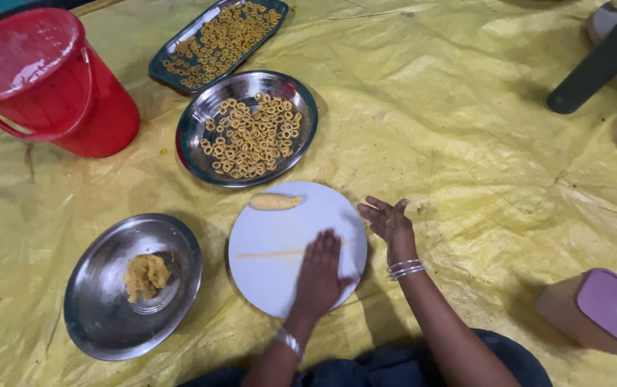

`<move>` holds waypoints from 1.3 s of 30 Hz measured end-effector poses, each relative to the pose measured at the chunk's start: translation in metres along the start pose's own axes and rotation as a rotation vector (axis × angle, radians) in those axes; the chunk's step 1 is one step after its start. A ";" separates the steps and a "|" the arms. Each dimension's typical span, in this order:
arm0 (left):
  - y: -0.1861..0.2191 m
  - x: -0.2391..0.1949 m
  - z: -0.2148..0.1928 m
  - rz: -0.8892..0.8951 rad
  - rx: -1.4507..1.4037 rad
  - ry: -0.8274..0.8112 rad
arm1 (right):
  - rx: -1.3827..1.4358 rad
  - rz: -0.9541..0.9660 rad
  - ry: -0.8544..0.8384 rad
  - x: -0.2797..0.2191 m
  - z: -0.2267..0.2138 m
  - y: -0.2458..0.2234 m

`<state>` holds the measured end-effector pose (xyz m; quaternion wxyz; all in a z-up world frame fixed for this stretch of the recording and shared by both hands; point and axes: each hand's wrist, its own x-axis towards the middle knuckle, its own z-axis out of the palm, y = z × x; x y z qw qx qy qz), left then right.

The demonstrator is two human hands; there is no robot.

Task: The person rolls small portions of dough into thin strips on a white board, then joins the ends to form ring shapes. The finished rings are placed into a metal tray. The person repeats this process with multiple pieces of dough.

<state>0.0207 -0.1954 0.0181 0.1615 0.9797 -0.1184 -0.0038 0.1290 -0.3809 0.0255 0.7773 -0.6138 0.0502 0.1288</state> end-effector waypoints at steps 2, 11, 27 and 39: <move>0.011 -0.021 0.003 0.031 -0.040 0.039 | 0.018 -0.004 -0.042 -0.001 0.004 -0.001; -0.019 0.049 -0.010 -0.062 -0.039 0.113 | 0.094 0.101 -0.076 0.007 0.000 0.012; -0.054 -0.011 -0.019 -0.196 0.057 0.169 | 0.162 0.116 -0.093 0.005 0.001 0.007; -0.022 -0.072 -0.017 -0.187 -0.029 0.091 | 0.157 0.179 -0.088 0.008 -0.002 0.020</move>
